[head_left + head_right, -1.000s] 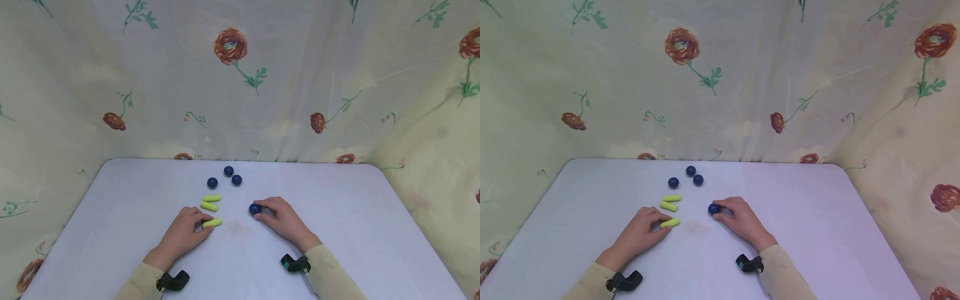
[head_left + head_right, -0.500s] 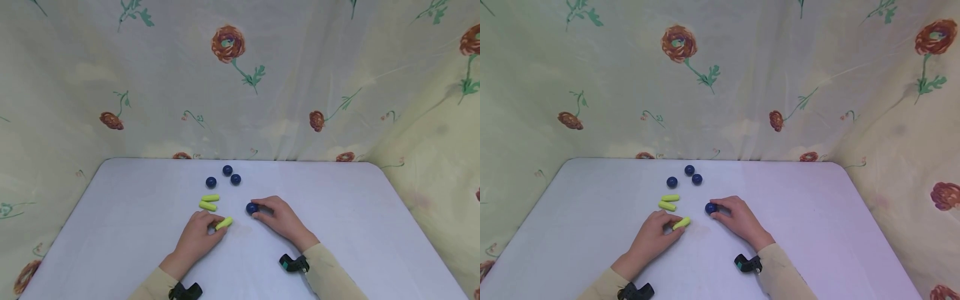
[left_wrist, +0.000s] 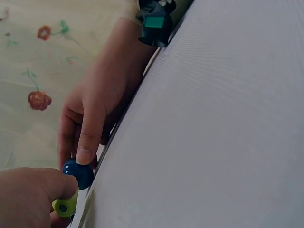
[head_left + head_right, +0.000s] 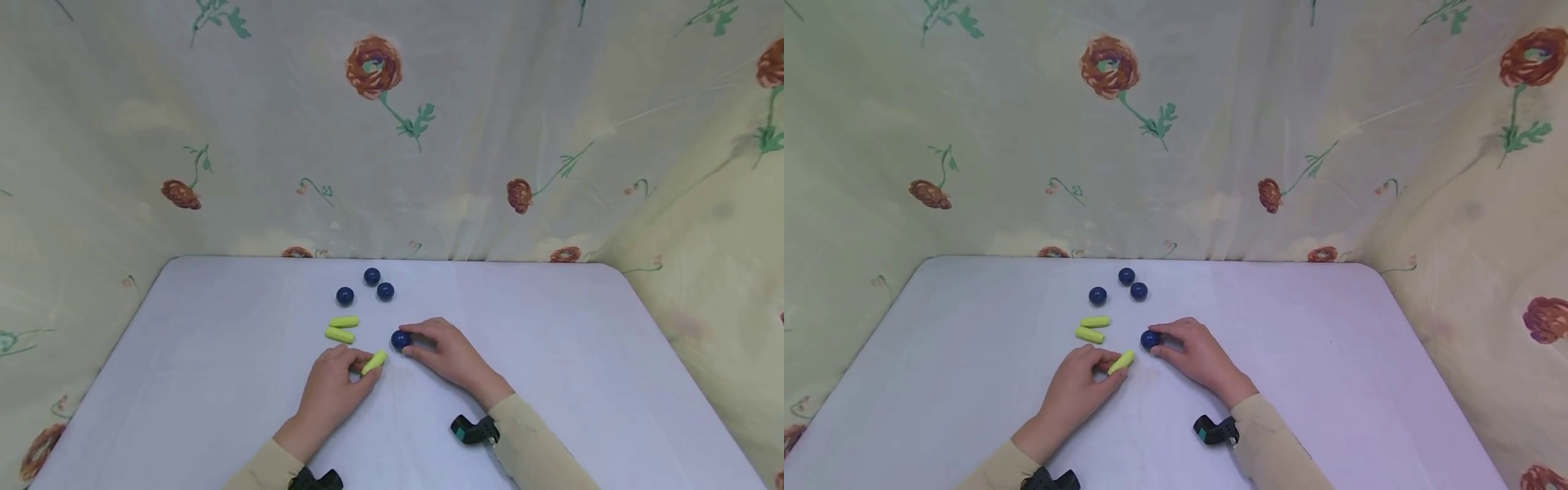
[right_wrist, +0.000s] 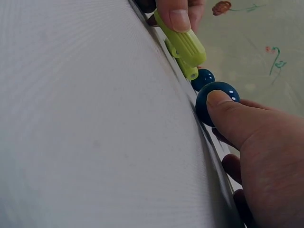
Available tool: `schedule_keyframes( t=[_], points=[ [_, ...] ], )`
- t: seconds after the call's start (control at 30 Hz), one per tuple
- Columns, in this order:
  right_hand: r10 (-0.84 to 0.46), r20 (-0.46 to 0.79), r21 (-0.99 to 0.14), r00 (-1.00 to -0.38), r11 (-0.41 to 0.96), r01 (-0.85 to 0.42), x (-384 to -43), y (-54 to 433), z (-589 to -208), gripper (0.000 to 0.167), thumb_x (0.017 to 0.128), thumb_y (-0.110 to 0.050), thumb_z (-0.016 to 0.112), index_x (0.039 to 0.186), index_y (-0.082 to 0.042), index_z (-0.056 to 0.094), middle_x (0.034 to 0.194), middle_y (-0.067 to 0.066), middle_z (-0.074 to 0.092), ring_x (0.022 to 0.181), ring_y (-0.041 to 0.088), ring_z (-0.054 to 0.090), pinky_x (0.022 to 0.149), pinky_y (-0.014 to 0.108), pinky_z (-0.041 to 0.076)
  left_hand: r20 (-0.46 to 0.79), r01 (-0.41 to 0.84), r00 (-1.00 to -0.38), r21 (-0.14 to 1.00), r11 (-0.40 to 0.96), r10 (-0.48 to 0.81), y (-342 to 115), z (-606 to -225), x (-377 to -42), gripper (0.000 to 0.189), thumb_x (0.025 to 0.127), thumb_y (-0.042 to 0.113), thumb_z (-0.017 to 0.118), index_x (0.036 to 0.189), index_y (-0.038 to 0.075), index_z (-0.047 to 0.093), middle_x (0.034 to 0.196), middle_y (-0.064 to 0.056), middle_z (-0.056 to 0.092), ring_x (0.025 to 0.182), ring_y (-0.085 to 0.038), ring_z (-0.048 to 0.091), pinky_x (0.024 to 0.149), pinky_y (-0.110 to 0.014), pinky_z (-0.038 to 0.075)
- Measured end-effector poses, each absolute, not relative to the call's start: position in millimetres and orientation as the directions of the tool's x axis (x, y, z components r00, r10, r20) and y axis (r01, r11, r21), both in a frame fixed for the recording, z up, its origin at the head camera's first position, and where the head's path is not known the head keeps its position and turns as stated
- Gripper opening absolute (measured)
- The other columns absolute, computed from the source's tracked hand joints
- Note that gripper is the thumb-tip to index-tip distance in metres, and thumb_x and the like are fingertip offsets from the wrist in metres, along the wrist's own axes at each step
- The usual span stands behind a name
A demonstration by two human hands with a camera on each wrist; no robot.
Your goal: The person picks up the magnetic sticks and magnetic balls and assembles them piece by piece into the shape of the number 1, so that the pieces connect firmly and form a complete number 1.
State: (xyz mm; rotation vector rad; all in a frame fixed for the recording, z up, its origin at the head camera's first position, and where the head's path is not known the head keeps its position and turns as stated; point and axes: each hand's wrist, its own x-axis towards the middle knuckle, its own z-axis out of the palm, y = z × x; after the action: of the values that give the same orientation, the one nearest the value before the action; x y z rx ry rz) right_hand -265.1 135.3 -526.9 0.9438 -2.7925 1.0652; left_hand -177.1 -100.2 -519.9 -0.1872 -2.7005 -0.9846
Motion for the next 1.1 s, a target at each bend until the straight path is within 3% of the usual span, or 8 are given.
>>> schedule_keyframes(
  t=[0.27, 0.6, 1.1],
  points=[
    [-0.529, 0.202, -0.611, -0.824, 0.59, -0.528, -263, 139, -526, 0.038, 0.091, -0.04, 0.071, 0.129, -0.034, 0.065, 0.118, -0.021, 0.063, 0.113, 0.003, 0.053, 0.096, 0.035, 0.046, 0.263, 0.193, -0.964, 0.626, 0.755, 0.028, -84, -521, -181, 0.023, 0.084, 0.036, 0.079, 0.097, 0.018, 0.076, 0.076, 0.014, 0.055, 0.073, -0.007, 0.048, 0.073, -0.032, 0.043],
    [-0.545, 0.209, -0.6, -0.812, 0.584, -0.547, -263, 141, -526, 0.038, 0.091, -0.036, 0.072, 0.128, -0.034, 0.066, 0.116, -0.02, 0.064, 0.111, 0.004, 0.053, 0.095, 0.036, 0.047, 0.243, 0.179, -0.97, 0.625, 0.76, 0.029, -72, -521, -185, 0.025, 0.084, 0.04, 0.077, 0.096, 0.017, 0.076, 0.074, 0.015, 0.054, 0.071, -0.007, 0.048, 0.07, -0.03, 0.041],
    [-0.543, 0.18, -0.617, -0.82, 0.587, -0.524, -262, 137, -522, 0.039, 0.093, -0.036, 0.07, 0.131, -0.032, 0.065, 0.116, -0.018, 0.064, 0.111, 0.004, 0.053, 0.096, 0.035, 0.046, 0.22, 0.222, -0.969, 0.567, 0.793, 0.113, -79, -517, -179, 0.039, 0.086, 0.047, 0.074, 0.112, 0.019, 0.075, 0.082, 0.018, 0.061, 0.072, -0.006, 0.047, 0.068, -0.03, 0.038]
  ],
)
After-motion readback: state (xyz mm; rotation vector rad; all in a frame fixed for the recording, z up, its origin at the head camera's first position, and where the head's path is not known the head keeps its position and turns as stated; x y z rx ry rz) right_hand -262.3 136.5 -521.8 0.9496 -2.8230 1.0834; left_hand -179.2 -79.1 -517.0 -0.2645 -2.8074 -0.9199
